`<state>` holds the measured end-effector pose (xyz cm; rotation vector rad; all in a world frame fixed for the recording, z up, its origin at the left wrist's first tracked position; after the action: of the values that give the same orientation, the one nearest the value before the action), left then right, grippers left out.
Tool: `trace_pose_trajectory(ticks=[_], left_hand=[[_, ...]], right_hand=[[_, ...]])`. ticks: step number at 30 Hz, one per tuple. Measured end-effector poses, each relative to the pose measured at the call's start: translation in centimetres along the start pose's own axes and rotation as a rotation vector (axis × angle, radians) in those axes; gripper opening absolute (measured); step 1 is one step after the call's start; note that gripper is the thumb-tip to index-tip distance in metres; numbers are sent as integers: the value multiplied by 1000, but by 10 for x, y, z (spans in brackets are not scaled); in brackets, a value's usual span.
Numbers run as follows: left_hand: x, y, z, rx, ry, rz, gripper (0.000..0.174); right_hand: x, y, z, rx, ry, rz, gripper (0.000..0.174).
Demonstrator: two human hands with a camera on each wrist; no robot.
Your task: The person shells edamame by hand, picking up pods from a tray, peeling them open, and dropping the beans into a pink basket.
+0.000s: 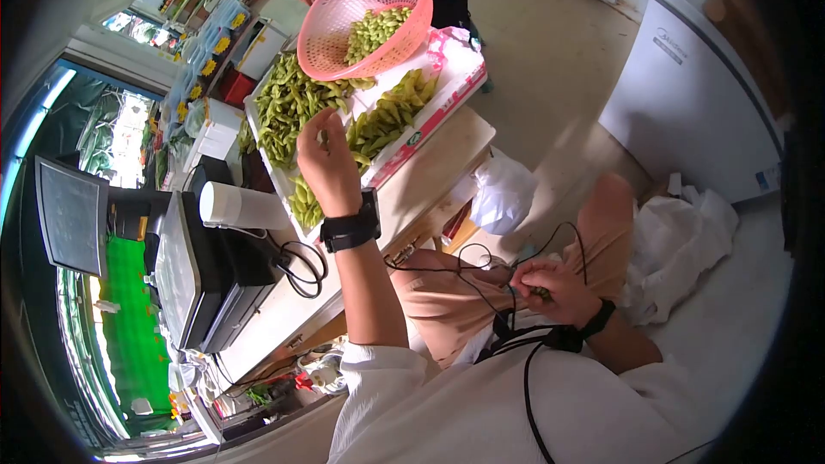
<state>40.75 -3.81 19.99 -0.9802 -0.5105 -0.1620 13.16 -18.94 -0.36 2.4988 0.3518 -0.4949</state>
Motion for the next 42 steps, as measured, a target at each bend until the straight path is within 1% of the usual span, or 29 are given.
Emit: trace_pose_trajectory(ticks=[1, 2, 4, 6, 8, 10, 11, 12, 13, 14, 15, 16, 18, 20, 22, 24, 26, 28, 29, 30, 32, 33, 34, 36, 37, 38, 39, 41, 42], left_hand=[[-4, -4, 2, -48, 36, 62, 23], [-7, 0, 3, -175, 50, 66, 25], [-33, -11, 1, -417, 240, 386, 30], [-70, -29, -6, -469, 455, 447, 34], [-120, -38, -17, -268, 729, 405, 41], [-160, -57, -27, -270, 821, 217, 47], [-184, -50, -33, -342, 931, 353, 49], [-207, -42, -39, -417, 1044, 495, 52], [-219, -41, -42, -411, 1098, 416, 56], [-229, -41, -44, -425, 1115, 437, 56], [-237, -40, -44, -509, 1105, 527, 56], [-243, -37, -44, -588, 1087, 615, 56], [-249, -29, -44, -593, 1082, 626, 58], [-250, -28, -41, -575, 1108, 546, 57], [-251, -30, -38, -579, 1099, 586, 58], [-253, -27, -37, -585, 1096, 623, 58], [-255, -29, -38, -553, 1116, 515, 59], [-260, -26, -39, -554, 1114, 522, 58], [-261, -25, -39, -553, 1109, 527, 58], [-261, -26, -39, -553, 1110, 529, 58], [-264, -15, -39, -698, 1085, 810, 55], [-263, -10, -41, -798, 1043, 861, 44], [-266, -3, -40, -797, 1046, 863, 44], [-276, 8, -40, -724, 1107, 879, 32], [-274, 3, -40, -791, 1036, 987, 22], [-275, 6, -40, -791, 1037, 990, 22], [-278, 9, -40, -815, 1057, 998, 21], [-281, 9, -41, -840, 1076, 1007, 21], [-274, 8, -37, -780, 979, 914, 19]], right_hand=[[-1, -1, 1, -36, -16, -14, 12], [-1, -1, 3, -30, -19, -8, 12], [1, 12, -3, -315, 115, 197, 15], [1, 15, -7, -275, 126, 184, 15], [-1, 20, -17, -234, 137, 160, 15], [-2, 43, -32, -511, 121, 321, 17], [0, 50, -37, -538, 138, 423, 19], [2, 54, -36, -634, 140, 614, 19], [2, 49, -35, -586, 125, 524, 19], [3, 45, -36, -537, 110, 433, 20], [5, 47, -43, -577, 163, 444, 20], [7, 41, -39, -579, 149, 432, 20], [9, 43, -42, -790, 214, 719, 20], [10, 36, -39, -778, 210, 665, 21], [9, 34, -42, -701, 208, 551, 22], [8, 34, -45, -690, 191, 556, 23], [9, 33, -41, -682, 171, 566, 23], [10, 31, -36, -619, 161, 610, 22], [9, 32, -36, -619, 160, 608, 22], [9, 33, -34, -535, 135, 584, 21], [7, 37, -31, -450, 107, 557, 20], [5, 43, -30, -471, 89, 595, 20], [4, 48, -28, -492, 71, 633, 19], [3, 49, -26, -470, 88, 645, 20], [3, 45, -28, -399, 121, 559, 21], [2, 41, -31, -327, 154, 473, 22], [1, 44, -34, -327, 154, 471, 22], [-2, 55, -41, -414, 138, 550, 22], [0, 52, -39, -414, 138, 549, 22]])
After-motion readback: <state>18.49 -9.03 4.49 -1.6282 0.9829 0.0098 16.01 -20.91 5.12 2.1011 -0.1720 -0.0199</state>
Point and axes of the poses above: each hand's wrist, its own x-axis towards the middle knuckle, its own z-axis out of the back of the hand, y = z × x, the point moved 9 cm from there along x, towards the middle knuckle, and after that the axes turned 12 degrees about z, right-handed, at the moved point
